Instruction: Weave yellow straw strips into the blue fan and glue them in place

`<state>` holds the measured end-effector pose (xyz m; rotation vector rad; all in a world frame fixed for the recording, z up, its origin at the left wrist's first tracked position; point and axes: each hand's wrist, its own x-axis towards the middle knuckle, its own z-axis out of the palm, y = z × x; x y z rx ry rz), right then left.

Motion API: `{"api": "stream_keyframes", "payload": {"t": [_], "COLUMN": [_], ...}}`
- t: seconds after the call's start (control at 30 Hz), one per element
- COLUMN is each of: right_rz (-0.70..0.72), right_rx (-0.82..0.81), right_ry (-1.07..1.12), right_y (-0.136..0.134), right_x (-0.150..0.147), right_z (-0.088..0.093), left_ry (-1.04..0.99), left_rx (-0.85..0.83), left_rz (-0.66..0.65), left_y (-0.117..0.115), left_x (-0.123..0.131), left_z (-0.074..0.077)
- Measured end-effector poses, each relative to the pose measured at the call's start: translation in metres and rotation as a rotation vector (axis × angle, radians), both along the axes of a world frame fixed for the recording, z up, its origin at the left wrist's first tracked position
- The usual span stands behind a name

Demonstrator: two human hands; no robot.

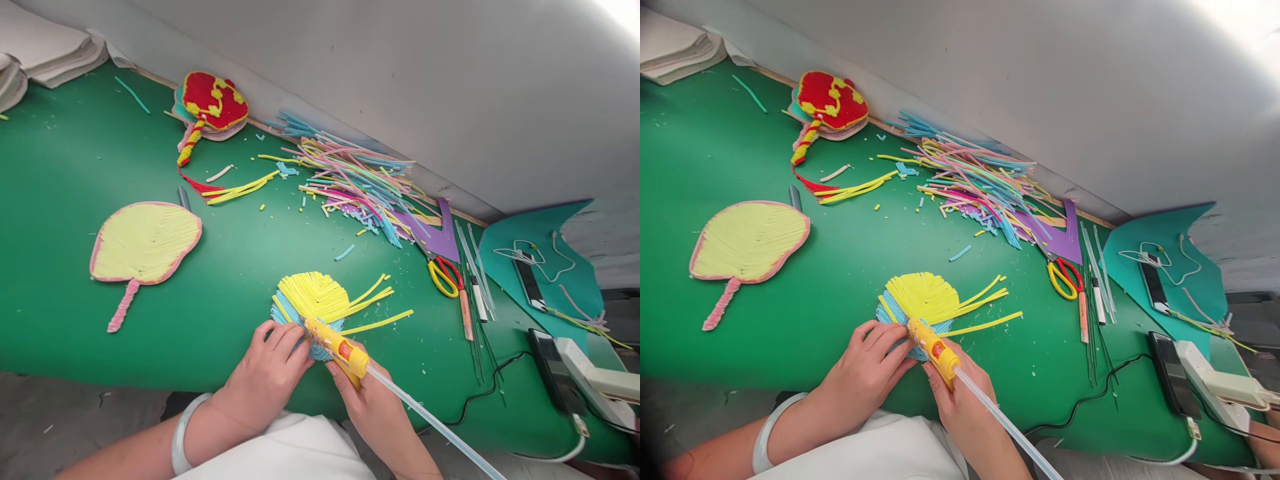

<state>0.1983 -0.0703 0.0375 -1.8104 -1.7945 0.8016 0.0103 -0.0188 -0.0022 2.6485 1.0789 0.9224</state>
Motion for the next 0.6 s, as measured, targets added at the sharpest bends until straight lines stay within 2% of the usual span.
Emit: {"api": "stream_keyframes", "payload": {"t": [0.6], "right_rz": [-0.017], "right_rx": [0.011], "right_ry": [-0.029], "right_y": [-0.013], "right_x": [0.009], "right_z": [-0.003], "left_ry": [0.000], "left_rx": [-0.008], "left_rz": [0.001], "left_y": [-0.001], "left_x": [0.000], "left_z": [-0.001]}}
